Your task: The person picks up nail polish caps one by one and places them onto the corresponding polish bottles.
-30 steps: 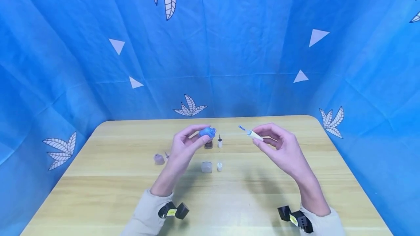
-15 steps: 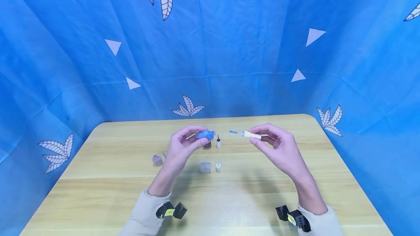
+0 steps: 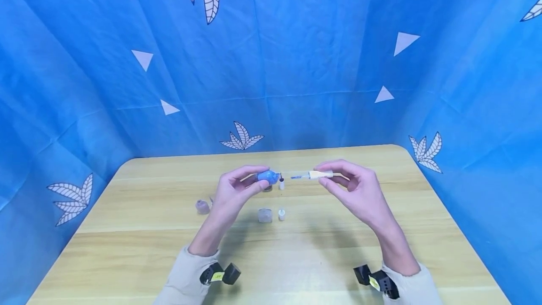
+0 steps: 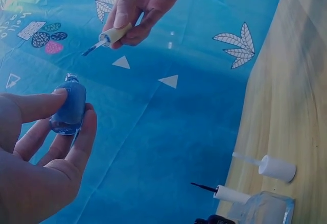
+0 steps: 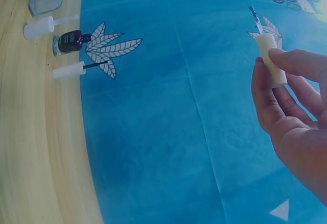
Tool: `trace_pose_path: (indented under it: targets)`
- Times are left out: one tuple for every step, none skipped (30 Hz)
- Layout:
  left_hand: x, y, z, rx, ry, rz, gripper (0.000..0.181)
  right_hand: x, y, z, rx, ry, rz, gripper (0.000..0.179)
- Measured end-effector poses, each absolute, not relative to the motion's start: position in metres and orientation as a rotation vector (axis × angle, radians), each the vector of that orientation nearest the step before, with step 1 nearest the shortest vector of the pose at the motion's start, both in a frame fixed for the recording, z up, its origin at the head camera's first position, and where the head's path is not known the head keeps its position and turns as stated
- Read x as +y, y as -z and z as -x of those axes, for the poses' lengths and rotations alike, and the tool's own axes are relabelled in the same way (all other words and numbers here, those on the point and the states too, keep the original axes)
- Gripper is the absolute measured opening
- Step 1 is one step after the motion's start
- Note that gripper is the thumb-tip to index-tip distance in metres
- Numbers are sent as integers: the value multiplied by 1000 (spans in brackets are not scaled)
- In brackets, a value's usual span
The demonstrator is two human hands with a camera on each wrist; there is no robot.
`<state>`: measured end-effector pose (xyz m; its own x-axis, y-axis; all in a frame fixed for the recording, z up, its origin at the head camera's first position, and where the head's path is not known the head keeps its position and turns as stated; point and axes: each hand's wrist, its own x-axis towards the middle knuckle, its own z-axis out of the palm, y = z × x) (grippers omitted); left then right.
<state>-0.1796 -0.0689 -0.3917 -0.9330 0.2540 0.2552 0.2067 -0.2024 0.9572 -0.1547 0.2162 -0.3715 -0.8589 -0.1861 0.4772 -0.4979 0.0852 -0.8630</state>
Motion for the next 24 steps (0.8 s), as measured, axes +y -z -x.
trace_pose_path:
  targets:
    - [-69,392,179,1961,-2344,-570,29,216,372,155,-2120,-1850,-685,28]
    - [-68,393,179,1952,-2345,-577,29,215,371,155,-2122,-1849,-681,27]
    - [-68,393,178,1949,-2344,-581,28,214,371,155,-2126,-1851,-671,27]
    - [-68,394,178,1948,-2342,-587,28,214,371,154,-2127,-1853,-668,27]
    - [-68,394,178,1948,-2340,-594,27,213,371,154,-2127,-1855,-666,27]
    - [-67,394,177,1951,-2336,-601,27,213,371,154,-2126,-1858,-668,27]
    - [-67,394,177,1954,-2334,-610,27,212,371,154,-2124,-1862,-670,27]
    - [-67,394,177,1954,-2332,-621,27,212,371,154,-2124,-1862,-673,27]
    - [-66,394,177,1958,-2329,-630,27,212,371,154,-2124,-1861,-677,27]
    - [-66,394,178,1961,-2327,-641,27,212,371,154,-2125,-1856,-682,27]
    - [-66,393,178,1964,-2325,-648,27,211,370,154,-2129,-1850,-684,27]
    - [-65,392,178,1968,-2323,-653,27,211,370,154,-2130,-1849,-688,27]
    - [-65,392,178,1971,-2322,-657,27,211,370,154,-2134,-1844,-691,27]
    - [-65,392,178,1974,-2320,-661,27,211,370,153,-2142,-1836,-694,27]
    - [-65,391,177,1979,-2319,-664,26,210,370,153,-2145,-1836,-699,27]
    - [-65,391,177,1986,-2317,-665,26,210,370,153,-2149,-1835,-704,27]
    - [-65,391,176,1993,-2314,-668,25,210,371,152,-2154,-1832,-707,27]
    - [-65,391,176,2001,-2311,-668,25,209,371,152,-2157,-1830,-710,27]
    - [-65,390,176,2007,-2308,-670,25,209,371,152,-2163,-1825,-711,27]
    - [-66,390,175,2012,-2306,-671,25,208,371,152,-2167,-1821,-709,27]
    - [-66,390,175,2015,-2305,-672,25,208,371,152,-2170,-1818,-708,27]
    - [-66,390,175,2018,-2304,-674,25,208,371,152,-2177,-1812,-704,27]
    - [-66,390,175,2021,-2302,-674,24,208,371,152,-2183,-1806,-700,27]
    - [-66,390,175,2022,-2300,-673,25,207,371,152,-2187,-1802,-699,27]
